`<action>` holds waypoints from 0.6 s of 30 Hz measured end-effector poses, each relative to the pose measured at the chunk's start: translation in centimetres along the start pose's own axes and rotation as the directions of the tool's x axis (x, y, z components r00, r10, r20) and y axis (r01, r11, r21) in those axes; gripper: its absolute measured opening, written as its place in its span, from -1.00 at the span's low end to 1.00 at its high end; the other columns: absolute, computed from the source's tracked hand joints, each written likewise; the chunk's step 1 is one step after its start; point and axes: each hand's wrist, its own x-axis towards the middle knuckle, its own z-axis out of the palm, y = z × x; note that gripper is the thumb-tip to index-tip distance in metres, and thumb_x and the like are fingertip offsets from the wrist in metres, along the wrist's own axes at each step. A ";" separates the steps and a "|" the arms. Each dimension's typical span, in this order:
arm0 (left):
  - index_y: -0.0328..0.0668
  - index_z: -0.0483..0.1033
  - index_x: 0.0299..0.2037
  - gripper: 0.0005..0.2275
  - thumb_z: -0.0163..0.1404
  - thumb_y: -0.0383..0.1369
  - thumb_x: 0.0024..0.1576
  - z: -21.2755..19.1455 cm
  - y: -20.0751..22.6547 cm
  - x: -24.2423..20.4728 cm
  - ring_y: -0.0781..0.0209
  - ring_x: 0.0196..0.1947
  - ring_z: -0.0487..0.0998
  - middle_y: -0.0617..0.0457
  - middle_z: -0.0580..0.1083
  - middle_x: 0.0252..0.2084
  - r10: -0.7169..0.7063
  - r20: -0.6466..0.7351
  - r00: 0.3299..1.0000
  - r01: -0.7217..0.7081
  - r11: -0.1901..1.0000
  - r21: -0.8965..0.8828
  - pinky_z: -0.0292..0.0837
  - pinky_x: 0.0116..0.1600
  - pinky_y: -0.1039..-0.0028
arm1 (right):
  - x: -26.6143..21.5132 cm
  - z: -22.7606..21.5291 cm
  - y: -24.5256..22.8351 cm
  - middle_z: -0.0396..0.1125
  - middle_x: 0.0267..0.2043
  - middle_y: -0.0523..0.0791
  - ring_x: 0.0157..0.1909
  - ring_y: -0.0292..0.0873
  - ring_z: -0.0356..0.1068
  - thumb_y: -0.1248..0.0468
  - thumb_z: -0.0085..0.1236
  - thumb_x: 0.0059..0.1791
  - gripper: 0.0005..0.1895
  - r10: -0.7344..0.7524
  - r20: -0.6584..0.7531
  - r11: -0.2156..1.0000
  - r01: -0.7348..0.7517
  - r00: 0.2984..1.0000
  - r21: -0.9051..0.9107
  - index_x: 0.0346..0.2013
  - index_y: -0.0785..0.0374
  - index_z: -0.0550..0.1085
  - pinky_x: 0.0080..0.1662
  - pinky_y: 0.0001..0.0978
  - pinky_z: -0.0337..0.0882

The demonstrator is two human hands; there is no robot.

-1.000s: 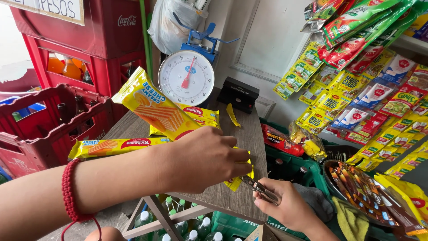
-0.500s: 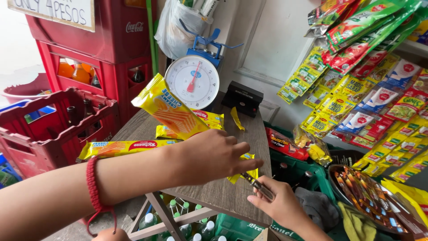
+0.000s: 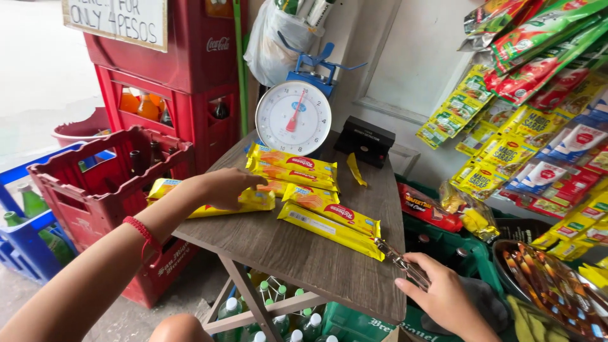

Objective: Unpacking, arranging, and opening snack packages on a table in a small shop.

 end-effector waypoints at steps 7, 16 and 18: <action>0.10 0.09 0.47 -0.25 0.19 -0.29 0.04 0.7 4.1 2.6 -0.01 0.28 0.35 0.01 0.23 0.41 0.051 -0.017 0.999 -0.049 0.997 0.065 0.38 0.24 0.19 | -0.7 -0.9 0.6 0.61 -0.04 -0.29 -0.01 -0.37 0.59 0.02 0.27 -0.12 -0.54 -0.033 -0.075 0.996 0.039 0.997 0.076 0.05 0.02 0.54 0.02 -0.47 0.50; -0.13 0.34 0.33 -0.47 0.10 -0.10 0.19 6.1 15.4 11.8 -0.12 0.26 0.41 -0.11 0.34 0.33 0.466 -0.083 0.881 -0.442 0.872 0.211 0.43 0.19 0.03 | -1.7 -2.1 1.6 0.65 -0.06 -0.26 0.03 -0.36 0.61 0.03 0.18 -0.07 -0.53 0.098 -0.084 0.974 -0.078 0.992 0.210 0.12 0.04 0.56 0.06 -0.49 0.49; -0.12 0.41 0.28 -0.51 0.09 -0.09 0.20 6.4 15.6 12.5 -0.15 0.25 0.39 -0.13 0.37 0.30 0.500 -0.122 0.857 -0.468 0.856 0.221 0.38 0.23 0.03 | -2.1 -2.3 2.4 0.65 -0.04 -0.25 0.04 -0.36 0.61 0.04 0.21 -0.08 -0.52 0.114 -0.098 0.974 -0.092 0.989 0.209 0.12 0.04 0.55 0.09 -0.49 0.49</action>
